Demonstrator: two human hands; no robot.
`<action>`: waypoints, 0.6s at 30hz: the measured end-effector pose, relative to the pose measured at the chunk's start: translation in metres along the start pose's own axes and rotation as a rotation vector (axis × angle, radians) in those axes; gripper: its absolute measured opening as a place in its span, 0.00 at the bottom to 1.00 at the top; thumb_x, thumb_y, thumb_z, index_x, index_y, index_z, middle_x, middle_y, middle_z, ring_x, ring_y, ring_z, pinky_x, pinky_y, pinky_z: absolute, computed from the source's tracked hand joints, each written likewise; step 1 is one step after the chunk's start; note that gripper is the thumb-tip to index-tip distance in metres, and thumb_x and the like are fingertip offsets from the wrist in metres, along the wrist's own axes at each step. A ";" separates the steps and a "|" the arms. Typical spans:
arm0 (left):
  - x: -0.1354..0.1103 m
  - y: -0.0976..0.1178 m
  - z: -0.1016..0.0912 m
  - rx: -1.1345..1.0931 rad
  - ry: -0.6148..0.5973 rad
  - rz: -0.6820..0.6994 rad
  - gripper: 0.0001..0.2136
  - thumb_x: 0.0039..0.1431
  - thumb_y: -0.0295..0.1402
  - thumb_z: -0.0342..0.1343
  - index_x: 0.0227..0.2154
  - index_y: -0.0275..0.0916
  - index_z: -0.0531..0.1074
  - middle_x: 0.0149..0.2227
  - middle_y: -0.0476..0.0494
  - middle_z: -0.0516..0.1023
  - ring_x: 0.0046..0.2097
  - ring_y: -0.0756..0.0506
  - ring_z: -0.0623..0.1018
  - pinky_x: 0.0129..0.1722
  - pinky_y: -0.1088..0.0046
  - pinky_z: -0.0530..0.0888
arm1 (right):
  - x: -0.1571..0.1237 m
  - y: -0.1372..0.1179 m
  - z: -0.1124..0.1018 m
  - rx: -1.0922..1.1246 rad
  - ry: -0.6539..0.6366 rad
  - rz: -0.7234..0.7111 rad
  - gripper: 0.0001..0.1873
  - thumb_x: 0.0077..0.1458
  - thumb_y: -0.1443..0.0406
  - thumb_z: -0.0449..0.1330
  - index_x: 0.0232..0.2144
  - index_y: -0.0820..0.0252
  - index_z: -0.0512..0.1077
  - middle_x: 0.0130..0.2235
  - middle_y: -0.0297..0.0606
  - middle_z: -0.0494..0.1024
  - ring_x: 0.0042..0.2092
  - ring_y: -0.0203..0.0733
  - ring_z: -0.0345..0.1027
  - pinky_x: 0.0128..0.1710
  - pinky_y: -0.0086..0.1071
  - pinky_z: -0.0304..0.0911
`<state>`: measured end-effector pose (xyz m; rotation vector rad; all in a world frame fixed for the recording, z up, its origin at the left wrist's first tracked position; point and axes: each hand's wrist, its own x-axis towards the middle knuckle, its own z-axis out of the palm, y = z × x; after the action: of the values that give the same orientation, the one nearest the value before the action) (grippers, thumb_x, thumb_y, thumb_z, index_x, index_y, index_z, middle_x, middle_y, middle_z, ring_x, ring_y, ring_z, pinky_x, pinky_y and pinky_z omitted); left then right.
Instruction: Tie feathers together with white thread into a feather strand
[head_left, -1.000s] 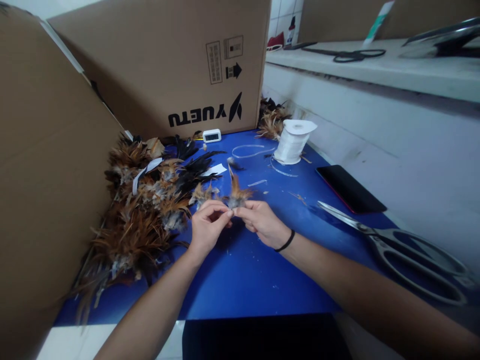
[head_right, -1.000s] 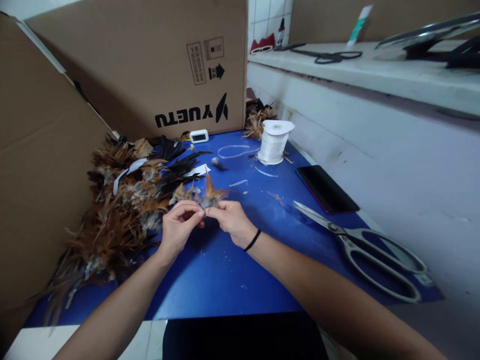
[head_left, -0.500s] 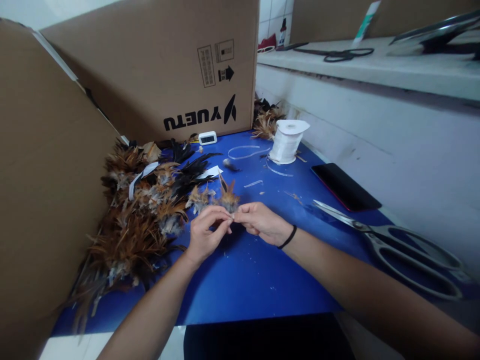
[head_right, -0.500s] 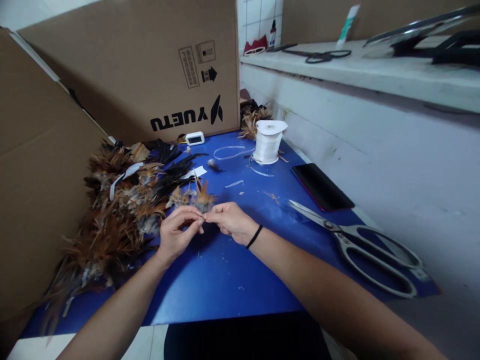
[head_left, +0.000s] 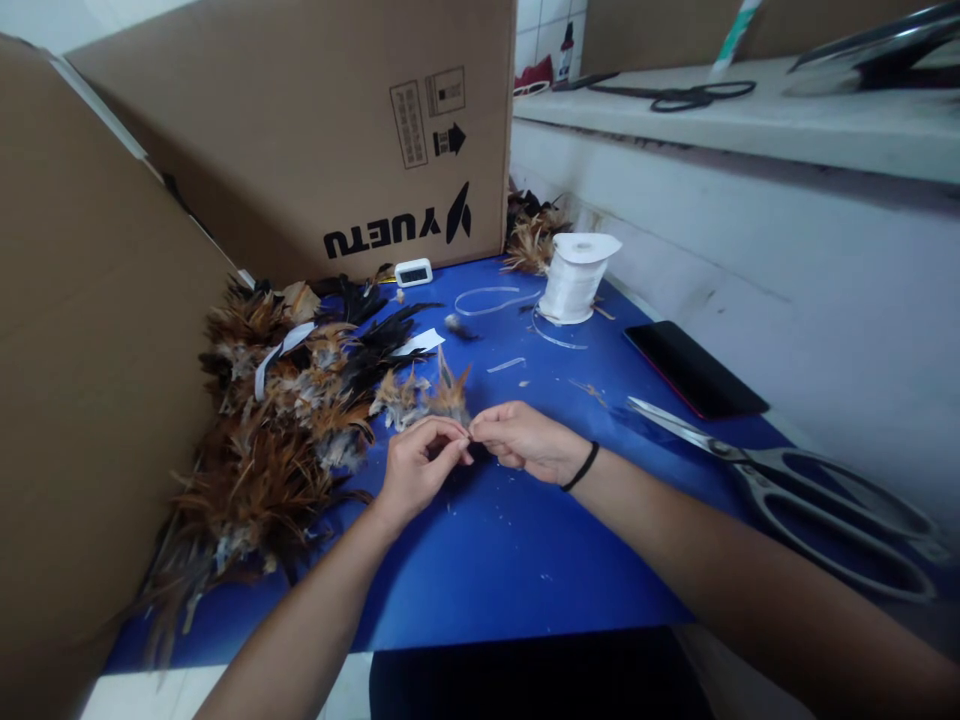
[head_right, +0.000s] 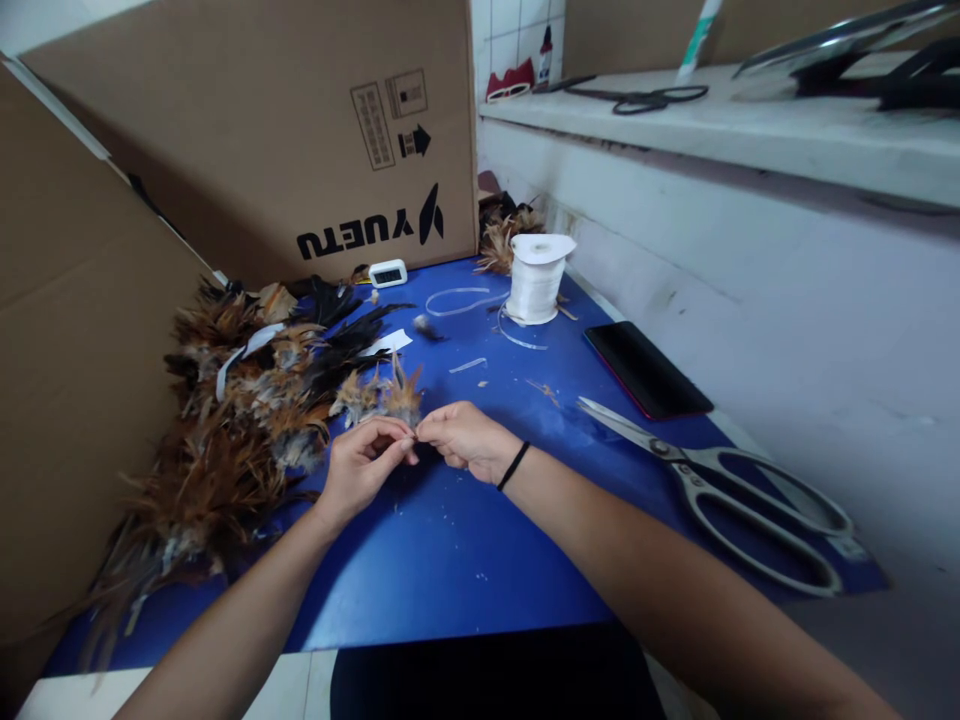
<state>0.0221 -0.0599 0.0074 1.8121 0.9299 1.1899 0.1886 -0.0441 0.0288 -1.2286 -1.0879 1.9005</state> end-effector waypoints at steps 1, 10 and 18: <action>0.000 -0.001 0.000 -0.011 0.005 -0.020 0.05 0.55 0.33 0.56 0.30 0.36 0.71 0.34 0.43 0.75 0.26 0.51 0.76 0.28 0.73 0.75 | 0.000 0.000 0.001 -0.002 -0.001 -0.003 0.06 0.40 0.67 0.58 0.17 0.61 0.65 0.12 0.21 0.50 0.16 0.24 0.37 0.15 0.25 0.32; 0.000 0.001 -0.002 -0.053 -0.043 -0.223 0.08 0.55 0.36 0.56 0.31 0.36 0.70 0.24 0.45 0.77 0.26 0.49 0.77 0.30 0.73 0.73 | -0.003 0.000 -0.002 -0.310 0.075 -0.180 0.05 0.42 0.66 0.58 0.20 0.62 0.72 0.17 0.28 0.66 0.19 0.27 0.48 0.19 0.26 0.43; 0.005 -0.002 -0.001 -0.304 -0.107 -0.478 0.13 0.49 0.39 0.61 0.28 0.34 0.68 0.21 0.47 0.75 0.24 0.50 0.76 0.29 0.73 0.74 | -0.002 0.002 -0.010 -0.834 0.110 -0.355 0.07 0.49 0.66 0.56 0.25 0.60 0.74 0.21 0.31 0.71 0.23 0.32 0.58 0.24 0.27 0.50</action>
<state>0.0222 -0.0545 0.0077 1.3034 0.9888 0.8677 0.1986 -0.0435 0.0253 -1.3993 -1.9813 1.1029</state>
